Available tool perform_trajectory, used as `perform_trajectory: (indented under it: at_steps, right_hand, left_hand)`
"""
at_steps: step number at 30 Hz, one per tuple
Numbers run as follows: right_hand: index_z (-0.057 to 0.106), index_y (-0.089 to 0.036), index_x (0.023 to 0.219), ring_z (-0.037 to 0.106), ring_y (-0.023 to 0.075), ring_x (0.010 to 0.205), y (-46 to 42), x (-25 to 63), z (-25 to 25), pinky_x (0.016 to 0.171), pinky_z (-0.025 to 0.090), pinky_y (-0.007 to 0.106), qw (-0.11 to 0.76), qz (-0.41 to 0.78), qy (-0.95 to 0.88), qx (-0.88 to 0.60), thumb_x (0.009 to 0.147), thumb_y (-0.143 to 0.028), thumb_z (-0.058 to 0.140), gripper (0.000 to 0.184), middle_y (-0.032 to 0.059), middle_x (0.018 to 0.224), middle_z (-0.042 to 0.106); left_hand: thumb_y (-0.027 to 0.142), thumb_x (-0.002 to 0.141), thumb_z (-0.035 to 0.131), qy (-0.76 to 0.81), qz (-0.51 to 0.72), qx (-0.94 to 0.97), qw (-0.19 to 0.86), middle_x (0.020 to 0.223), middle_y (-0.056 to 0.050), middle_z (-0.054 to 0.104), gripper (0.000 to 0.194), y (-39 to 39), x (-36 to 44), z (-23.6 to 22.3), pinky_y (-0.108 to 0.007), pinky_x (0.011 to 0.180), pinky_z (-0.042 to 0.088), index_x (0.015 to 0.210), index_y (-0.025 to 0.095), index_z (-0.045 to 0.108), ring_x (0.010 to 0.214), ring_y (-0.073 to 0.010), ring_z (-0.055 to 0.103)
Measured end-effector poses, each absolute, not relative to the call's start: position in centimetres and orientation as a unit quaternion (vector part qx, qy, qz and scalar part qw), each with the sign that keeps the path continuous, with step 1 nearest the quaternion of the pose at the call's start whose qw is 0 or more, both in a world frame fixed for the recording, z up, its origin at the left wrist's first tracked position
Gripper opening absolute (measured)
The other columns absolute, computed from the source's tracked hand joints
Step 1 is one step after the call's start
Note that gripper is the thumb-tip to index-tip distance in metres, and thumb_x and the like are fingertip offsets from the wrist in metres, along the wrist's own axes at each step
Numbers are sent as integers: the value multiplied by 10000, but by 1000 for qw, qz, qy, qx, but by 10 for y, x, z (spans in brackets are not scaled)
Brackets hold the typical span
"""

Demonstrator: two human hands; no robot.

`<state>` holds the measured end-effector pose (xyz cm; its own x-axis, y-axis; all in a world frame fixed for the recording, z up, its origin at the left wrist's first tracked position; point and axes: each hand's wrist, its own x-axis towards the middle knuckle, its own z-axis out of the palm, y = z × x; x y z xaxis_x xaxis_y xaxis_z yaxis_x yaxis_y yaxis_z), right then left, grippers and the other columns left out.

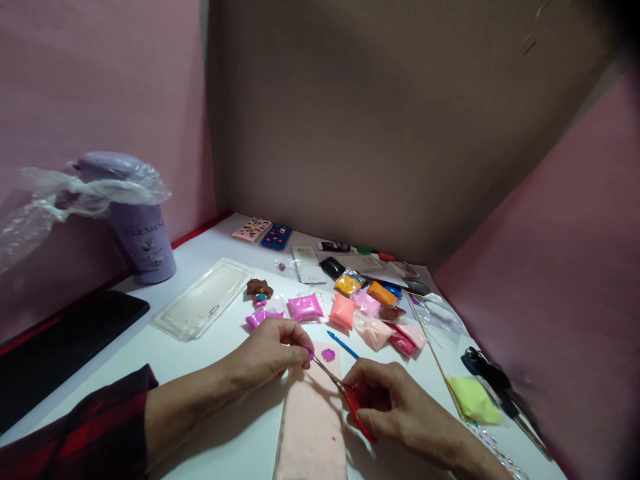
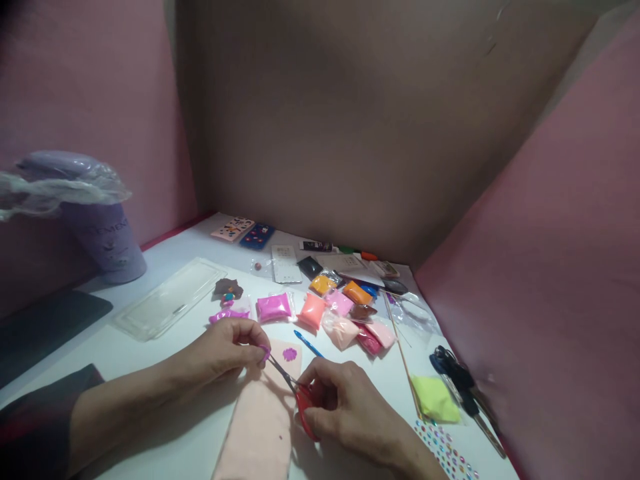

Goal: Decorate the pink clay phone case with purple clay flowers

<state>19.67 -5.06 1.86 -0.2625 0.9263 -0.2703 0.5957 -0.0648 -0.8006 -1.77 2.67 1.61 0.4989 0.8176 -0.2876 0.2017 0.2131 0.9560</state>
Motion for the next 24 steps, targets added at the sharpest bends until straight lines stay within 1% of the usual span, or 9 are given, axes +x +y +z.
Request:
perform_trajectory:
  at_steps: [3,8,12,24]
  right_hand:
    - [611,-188,850,488,94,577,-51,197,18,514,347,199,187,452,-654,-577,688,-73,587,201,-50,640,598]
    - [616,-183,840,490,92,575,-52,197,18,514,350,195,188,457,-654,-572,686,-63,570,201,-49,635,596]
    - [623,-183,840,510,100,592,-52,197,19,519,353,196,185,455,-659,-569,687,-62,566,203,-40,646,615]
    - [630,-182,827,500,100,578,-51,197,21,507,338,197,179,452,-655,-579,676,-49,542,219,-39,625,605]
  left_hand:
    - [137,648,597,434,240,592,635,615,7,646,47,27,-17,15,-189,468,289,691,136,617,524,-73,496]
    - [134,642,602,436,238,591,635,615,16,637,55,27,-16,16,-194,481,301,693,137,622,523,-73,490]
    - [136,639,604,444,230,592,632,591,36,605,49,27,-16,18,-203,472,286,683,141,624,478,-60,440]
    - [149,624,615,428,228,605,632,621,26,597,64,27,-18,17,-219,559,364,685,137,631,576,-93,505]
